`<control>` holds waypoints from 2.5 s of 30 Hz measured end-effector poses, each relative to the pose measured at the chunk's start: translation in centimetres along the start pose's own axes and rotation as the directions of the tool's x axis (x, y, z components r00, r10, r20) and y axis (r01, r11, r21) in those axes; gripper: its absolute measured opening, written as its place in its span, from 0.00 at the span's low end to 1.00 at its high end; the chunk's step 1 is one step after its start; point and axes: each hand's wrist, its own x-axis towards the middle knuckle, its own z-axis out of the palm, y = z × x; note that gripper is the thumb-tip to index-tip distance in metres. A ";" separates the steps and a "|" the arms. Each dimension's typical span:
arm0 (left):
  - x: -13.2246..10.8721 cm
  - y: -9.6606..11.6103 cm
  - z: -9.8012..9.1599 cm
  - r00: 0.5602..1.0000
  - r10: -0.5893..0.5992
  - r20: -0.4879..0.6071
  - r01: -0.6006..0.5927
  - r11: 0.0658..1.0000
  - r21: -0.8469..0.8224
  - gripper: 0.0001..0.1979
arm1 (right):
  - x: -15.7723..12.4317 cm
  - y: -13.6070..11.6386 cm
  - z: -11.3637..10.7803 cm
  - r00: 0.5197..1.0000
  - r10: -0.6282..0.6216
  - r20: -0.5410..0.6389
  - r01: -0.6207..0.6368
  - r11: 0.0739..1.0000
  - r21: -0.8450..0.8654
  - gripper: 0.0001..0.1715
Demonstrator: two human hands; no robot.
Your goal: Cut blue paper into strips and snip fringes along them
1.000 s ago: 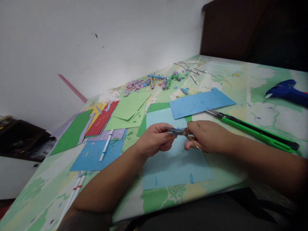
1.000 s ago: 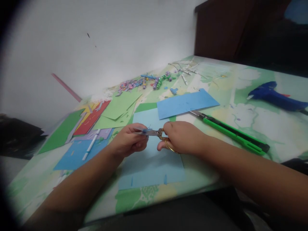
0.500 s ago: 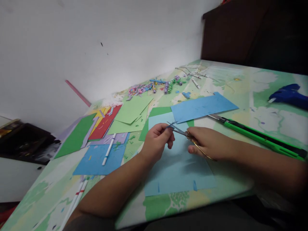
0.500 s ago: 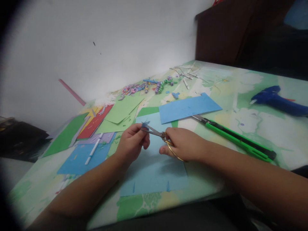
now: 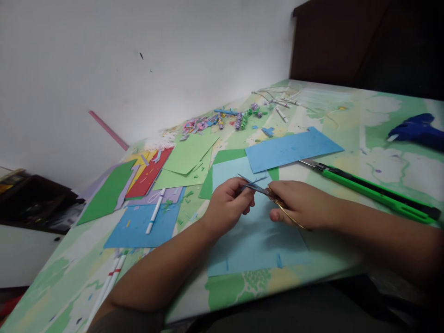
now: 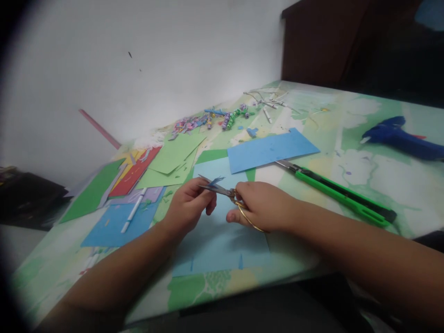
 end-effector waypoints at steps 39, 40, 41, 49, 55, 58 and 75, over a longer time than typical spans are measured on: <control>0.7 -0.5 -0.7 0.966 -0.120 0.230 0.198 0.913 -0.355 0.06 | -0.2 -0.6 -0.3 0.997 0.067 -0.035 -0.073 0.970 -0.232 0.29; 0.7 -0.5 -0.8 0.960 -0.117 0.255 0.206 0.911 -0.357 0.07 | -0.2 -0.6 -0.4 0.997 0.068 -0.037 -0.074 0.968 -0.239 0.29; 0.8 -0.4 -1.0 0.952 -0.115 0.283 0.216 0.910 -0.355 0.07 | -0.2 -0.6 -0.4 0.997 0.066 -0.038 -0.073 0.967 -0.243 0.29; 0.9 0.1 -2.1 0.900 -0.163 0.405 0.288 0.919 -0.270 0.08 | -0.1 -0.5 0.0 0.996 0.003 -0.088 -0.030 0.953 -0.303 0.31; 0.9 0.1 -1.8 0.926 -0.110 0.361 0.224 0.931 -0.290 0.07 | -0.2 -0.1 0.0 0.997 -0.014 -0.077 0.001 0.985 -0.174 0.28; 0.9 -0.2 -1.3 0.970 -0.070 0.231 0.137 0.947 -0.290 0.05 | 0.0 0.1 -0.1 0.998 0.004 -0.060 -0.008 0.997 -0.075 0.24; 0.1 0.4 0.3 0.988 -0.150 0.021 0.149 0.987 0.059 0.05 | 0.3 -0.2 0.2 0.996 0.083 0.010 -0.083 0.997 -0.003 0.20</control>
